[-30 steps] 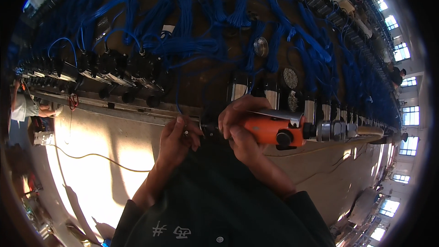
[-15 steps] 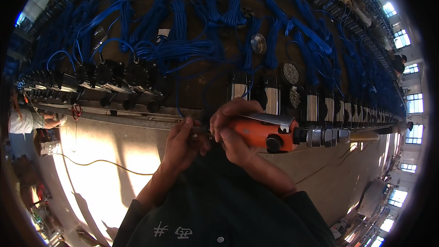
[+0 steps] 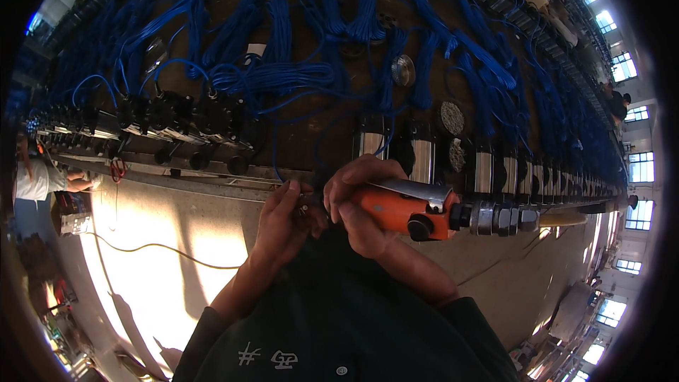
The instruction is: The person assembles industrial water pumps by placing metal caps onto the pump bodies and securing them with screws using a pneumatic screwdriver.
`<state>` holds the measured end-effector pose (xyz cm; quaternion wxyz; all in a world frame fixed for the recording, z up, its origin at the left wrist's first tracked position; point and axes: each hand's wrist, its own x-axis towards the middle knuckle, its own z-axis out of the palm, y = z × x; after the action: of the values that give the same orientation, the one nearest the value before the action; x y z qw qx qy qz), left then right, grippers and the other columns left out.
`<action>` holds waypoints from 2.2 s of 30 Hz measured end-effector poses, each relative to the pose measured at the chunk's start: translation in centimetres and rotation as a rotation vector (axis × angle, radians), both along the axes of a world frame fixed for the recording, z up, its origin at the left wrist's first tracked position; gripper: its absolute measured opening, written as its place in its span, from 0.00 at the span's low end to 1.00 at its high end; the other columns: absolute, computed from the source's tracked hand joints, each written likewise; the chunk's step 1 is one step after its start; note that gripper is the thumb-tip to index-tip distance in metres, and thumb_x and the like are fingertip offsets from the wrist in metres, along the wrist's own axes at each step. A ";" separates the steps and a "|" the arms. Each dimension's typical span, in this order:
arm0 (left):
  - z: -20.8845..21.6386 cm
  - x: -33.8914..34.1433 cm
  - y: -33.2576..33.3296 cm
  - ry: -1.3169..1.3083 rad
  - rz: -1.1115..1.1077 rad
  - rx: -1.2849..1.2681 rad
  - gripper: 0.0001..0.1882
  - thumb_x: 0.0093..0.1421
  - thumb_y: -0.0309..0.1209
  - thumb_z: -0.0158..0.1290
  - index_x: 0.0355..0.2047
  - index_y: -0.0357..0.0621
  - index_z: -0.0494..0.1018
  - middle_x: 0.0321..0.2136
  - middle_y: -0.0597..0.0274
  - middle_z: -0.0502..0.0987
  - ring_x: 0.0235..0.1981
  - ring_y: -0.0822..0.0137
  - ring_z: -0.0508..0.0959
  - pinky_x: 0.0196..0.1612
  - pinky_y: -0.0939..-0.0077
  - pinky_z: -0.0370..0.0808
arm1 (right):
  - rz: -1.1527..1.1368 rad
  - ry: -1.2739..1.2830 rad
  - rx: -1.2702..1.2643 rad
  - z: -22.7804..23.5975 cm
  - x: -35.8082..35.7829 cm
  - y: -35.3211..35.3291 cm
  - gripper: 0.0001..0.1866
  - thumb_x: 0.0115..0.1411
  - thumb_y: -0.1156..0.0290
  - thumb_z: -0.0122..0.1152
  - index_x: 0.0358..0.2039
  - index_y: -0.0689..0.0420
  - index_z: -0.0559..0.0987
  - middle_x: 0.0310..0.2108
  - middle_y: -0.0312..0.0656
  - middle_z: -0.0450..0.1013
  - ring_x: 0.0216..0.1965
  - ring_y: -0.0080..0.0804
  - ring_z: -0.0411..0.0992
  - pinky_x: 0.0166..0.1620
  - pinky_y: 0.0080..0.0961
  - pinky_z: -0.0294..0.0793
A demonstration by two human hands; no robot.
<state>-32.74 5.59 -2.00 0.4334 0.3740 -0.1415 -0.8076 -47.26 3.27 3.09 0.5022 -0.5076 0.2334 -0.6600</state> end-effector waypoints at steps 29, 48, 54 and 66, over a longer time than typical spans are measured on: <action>-7.1 0.8 -0.3 -0.555 0.034 -0.686 0.22 0.57 0.21 0.52 0.53 0.36 0.64 0.21 0.70 0.68 0.22 0.79 0.64 0.26 0.82 0.61 | 0.016 0.265 0.108 -1.7 0.7 -0.7 0.16 0.51 0.83 0.52 0.42 0.60 0.66 0.29 0.43 0.68 0.23 0.23 0.67 0.29 0.22 0.71; -5.4 2.9 -0.6 -0.001 0.236 -0.024 0.14 0.66 0.26 0.40 0.48 0.34 0.68 0.41 0.50 0.77 0.37 0.60 0.79 0.40 0.70 0.78 | -0.102 0.167 0.042 -0.3 -1.7 -0.6 0.19 0.50 0.83 0.52 0.44 0.61 0.66 0.30 0.43 0.70 0.25 0.23 0.69 0.28 0.20 0.72; -2.7 1.3 -1.1 0.032 0.078 -0.093 0.13 0.69 0.34 0.41 0.45 0.38 0.68 0.35 0.48 0.79 0.28 0.61 0.80 0.30 0.71 0.76 | -0.146 -0.022 0.056 0.0 -2.7 0.0 0.18 0.50 0.83 0.51 0.44 0.60 0.66 0.27 0.42 0.69 0.24 0.23 0.68 0.30 0.24 0.72; -2.5 -0.9 -1.9 0.146 -0.029 0.050 0.16 0.67 0.43 0.48 0.33 0.40 0.71 0.18 0.63 0.71 0.17 0.74 0.68 0.19 0.83 0.63 | -0.168 -0.160 0.014 1.0 -2.5 0.2 0.18 0.50 0.75 0.53 0.43 0.57 0.65 0.30 0.41 0.66 0.18 0.21 0.63 0.29 0.25 0.70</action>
<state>-33.62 3.64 -4.54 0.4216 0.3227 -0.0946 -0.8421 -49.75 3.44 4.07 0.4657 -0.4283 0.2390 -0.7366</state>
